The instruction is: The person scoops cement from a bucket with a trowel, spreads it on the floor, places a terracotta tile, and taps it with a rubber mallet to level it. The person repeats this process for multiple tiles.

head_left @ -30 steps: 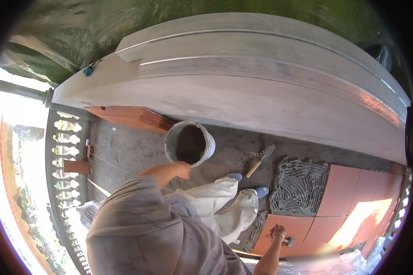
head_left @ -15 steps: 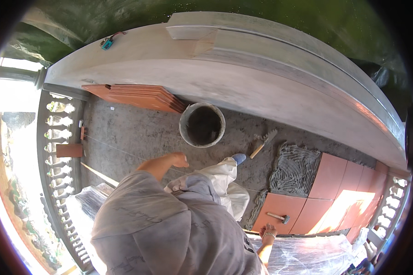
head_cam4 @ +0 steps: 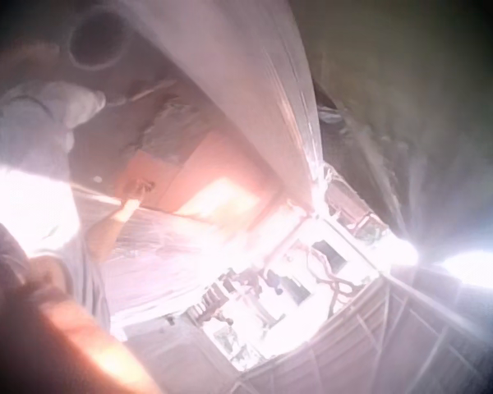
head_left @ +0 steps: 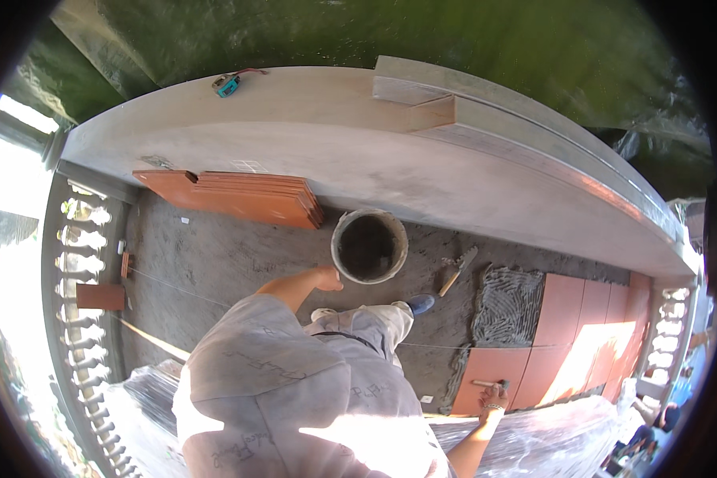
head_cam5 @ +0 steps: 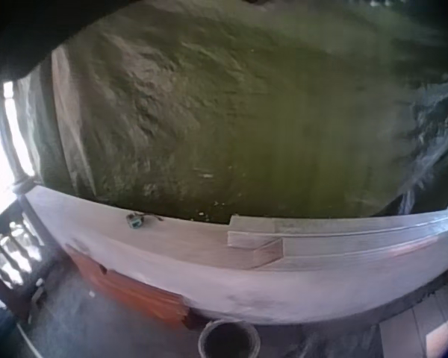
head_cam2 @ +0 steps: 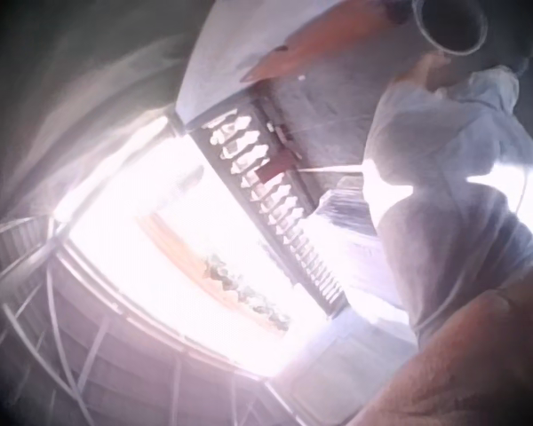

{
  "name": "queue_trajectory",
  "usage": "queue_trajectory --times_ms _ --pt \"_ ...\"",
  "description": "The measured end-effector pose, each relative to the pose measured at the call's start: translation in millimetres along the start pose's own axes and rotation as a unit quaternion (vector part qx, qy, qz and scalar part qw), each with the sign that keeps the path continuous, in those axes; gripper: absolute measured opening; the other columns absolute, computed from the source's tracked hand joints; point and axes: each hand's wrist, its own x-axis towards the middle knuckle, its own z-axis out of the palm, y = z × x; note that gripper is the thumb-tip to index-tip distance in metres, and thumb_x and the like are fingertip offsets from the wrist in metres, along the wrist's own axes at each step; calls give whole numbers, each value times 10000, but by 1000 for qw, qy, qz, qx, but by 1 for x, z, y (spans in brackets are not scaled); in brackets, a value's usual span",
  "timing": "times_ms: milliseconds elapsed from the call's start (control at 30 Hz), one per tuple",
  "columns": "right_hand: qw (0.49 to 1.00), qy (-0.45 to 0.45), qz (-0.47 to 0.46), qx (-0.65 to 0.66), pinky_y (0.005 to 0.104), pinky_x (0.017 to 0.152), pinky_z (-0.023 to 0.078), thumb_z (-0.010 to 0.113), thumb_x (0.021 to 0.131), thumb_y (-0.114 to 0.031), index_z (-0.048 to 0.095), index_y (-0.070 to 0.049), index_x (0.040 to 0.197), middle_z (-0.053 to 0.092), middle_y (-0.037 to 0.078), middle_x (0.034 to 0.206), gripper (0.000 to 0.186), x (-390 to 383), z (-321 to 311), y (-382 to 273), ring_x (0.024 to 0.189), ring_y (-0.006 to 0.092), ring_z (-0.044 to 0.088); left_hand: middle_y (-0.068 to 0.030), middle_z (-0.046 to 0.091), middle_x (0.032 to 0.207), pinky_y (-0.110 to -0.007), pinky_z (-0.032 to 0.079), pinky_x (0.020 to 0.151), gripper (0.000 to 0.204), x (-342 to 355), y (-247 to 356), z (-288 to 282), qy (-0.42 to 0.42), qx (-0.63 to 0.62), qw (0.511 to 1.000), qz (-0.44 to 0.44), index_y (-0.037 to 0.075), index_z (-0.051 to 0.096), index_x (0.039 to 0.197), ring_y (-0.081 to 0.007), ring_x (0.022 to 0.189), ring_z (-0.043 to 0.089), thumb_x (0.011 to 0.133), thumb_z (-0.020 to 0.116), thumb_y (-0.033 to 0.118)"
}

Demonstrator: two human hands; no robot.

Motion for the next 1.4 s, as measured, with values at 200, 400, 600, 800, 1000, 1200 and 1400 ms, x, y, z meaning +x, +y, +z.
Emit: queue_trajectory --times_ms 200,400,600,800,1000,1200,1400 --pt "976 74 188 82 315 419 436 611 966 -256 524 -153 889 584 28 669 156 -95 27 111 516 168 570 -230 692 1115 -440 496 945 466 -50 -87 -32 12 -31 997 -71 -4 721 1053 -371 1086 649 867 599 405" --pt "934 55 347 64 367 454 479 628 959 -186 456 -180 1023 576 28 656 184 -211 77 180 510 182 575 -229 612 1296 -422 457 1034 536 -88 -159 -77 105 -16 982 -158 -18 610 1253 -376 1225 570 895 628 381" --pt "938 54 343 -10 336 479 522 620 983 -205 511 -15 1105 629 105 747 251 -342 156 198 549 214 609 -205 328 1550 -465 391 1115 717 -88 -217 -154 133 -19 960 -244 -1 333 1475 -369 1384 403 912 635 327" --pt "906 77 407 -80 364 518 542 635 973 -246 558 -128 1049 641 59 767 160 -443 239 130 612 215 634 -130 210 1596 -528 333 1130 692 -54 -296 -202 125 66 959 -246 59 275 1503 -316 1467 258 891 586 145" --pt "919 32 393 -18 351 516 516 666 948 -308 565 -193 966 649 31 776 153 -506 278 85 640 187 651 -137 59 1646 -513 262 1180 829 -46 -338 -180 90 121 964 -219 103 94 1581 -319 1522 102 905 572 115" --pt "913 53 399 -65 361 586 512 677 941 -337 576 -205 974 652 1 795 170 -525 297 59 648 178 661 -143 -16 1654 -506 187 1213 815 -41 -343 -167 105 143 956 -232 115 15 1594 -341 1528 45 947 511 119" --pt "917 64 387 -80 349 565 512 676 945 -334 584 -194 967 649 -6 790 169 -533 309 49 651 163 665 -170 81 1613 -501 166 1216 763 -37 -345 -152 115 154 954 -229 95 48 1591 -369 1513 64 963 482 113"
